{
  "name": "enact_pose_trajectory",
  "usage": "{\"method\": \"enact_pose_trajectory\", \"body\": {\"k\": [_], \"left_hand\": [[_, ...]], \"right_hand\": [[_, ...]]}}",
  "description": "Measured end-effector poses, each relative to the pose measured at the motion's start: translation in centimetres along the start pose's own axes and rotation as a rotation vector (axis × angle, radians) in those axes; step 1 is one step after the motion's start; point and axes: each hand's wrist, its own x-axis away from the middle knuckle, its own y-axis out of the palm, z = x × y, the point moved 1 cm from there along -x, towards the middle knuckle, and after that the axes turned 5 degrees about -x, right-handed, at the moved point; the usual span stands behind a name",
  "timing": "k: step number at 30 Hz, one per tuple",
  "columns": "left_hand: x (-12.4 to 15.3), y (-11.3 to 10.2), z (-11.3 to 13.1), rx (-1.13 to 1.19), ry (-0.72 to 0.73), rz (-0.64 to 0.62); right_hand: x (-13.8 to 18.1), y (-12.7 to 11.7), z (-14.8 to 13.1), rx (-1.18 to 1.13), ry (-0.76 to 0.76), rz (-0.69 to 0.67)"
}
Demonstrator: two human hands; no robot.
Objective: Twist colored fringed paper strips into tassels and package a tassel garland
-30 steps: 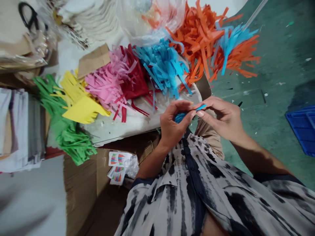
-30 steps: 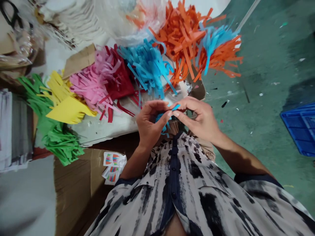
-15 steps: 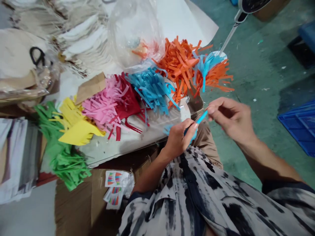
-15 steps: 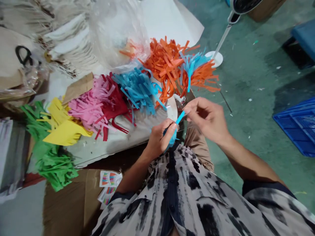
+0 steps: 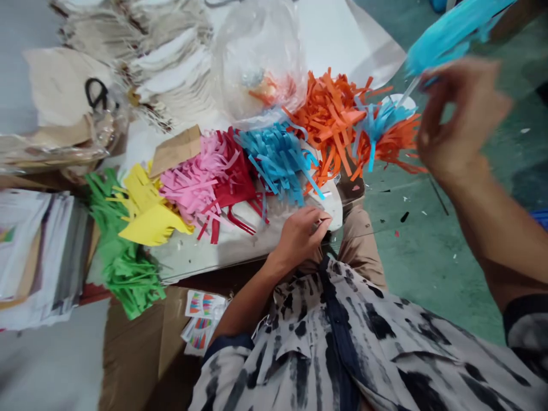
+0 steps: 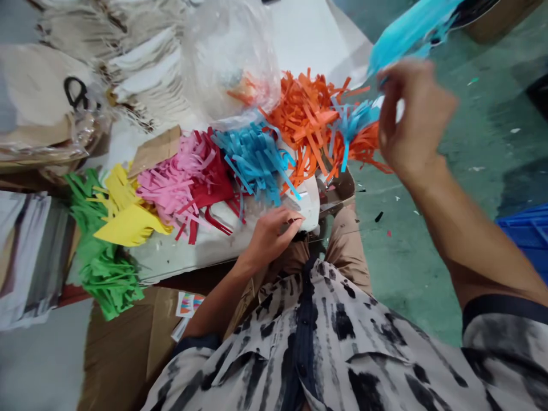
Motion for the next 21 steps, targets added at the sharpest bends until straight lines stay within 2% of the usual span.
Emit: {"method": "enact_pose_trajectory", "body": {"k": [2, 5, 8, 10, 14, 16, 18, 21], "left_hand": [[0.6, -0.2, -0.2, 0.003, 0.004, -0.012], [1.2, -0.5, -0.4, 0.002, 0.013, -0.015], [1.5, -0.7, -0.3, 0.014, 0.036, 0.015], [1.6, -0.8, -0.2, 0.029, 0.057, 0.035], [2.1, -0.9, -0.2, 0.03, 0.065, 0.056], [2.3, -1.2, -0.4, 0.011, 0.049, 0.068], [2.5, -1.8, -0.9, -0.023, 0.028, 0.091], [2.4, -3.3, -1.7, -0.126, 0.008, 0.151]], "right_hand": [[2.2, 2.2, 0.6, 0.216, -0.051, -0.06], [4.0, 4.5, 1.7, 0.235, -0.102, -0.23], [4.5, 4.7, 1.9, 0.214, -0.219, -0.364], [4.7, 4.0, 1.3, 0.204, -0.29, -0.383], [5.8, 2.3, -1.3, 0.278, -0.299, -0.312], [6.6, 2.3, -3.0, 0.331, -0.29, -0.308], [7.3, 3.2, -5.0, 0.317, -0.318, -0.329], [8.3, 5.9, -8.5, 0.232, -0.405, -0.374]]}}
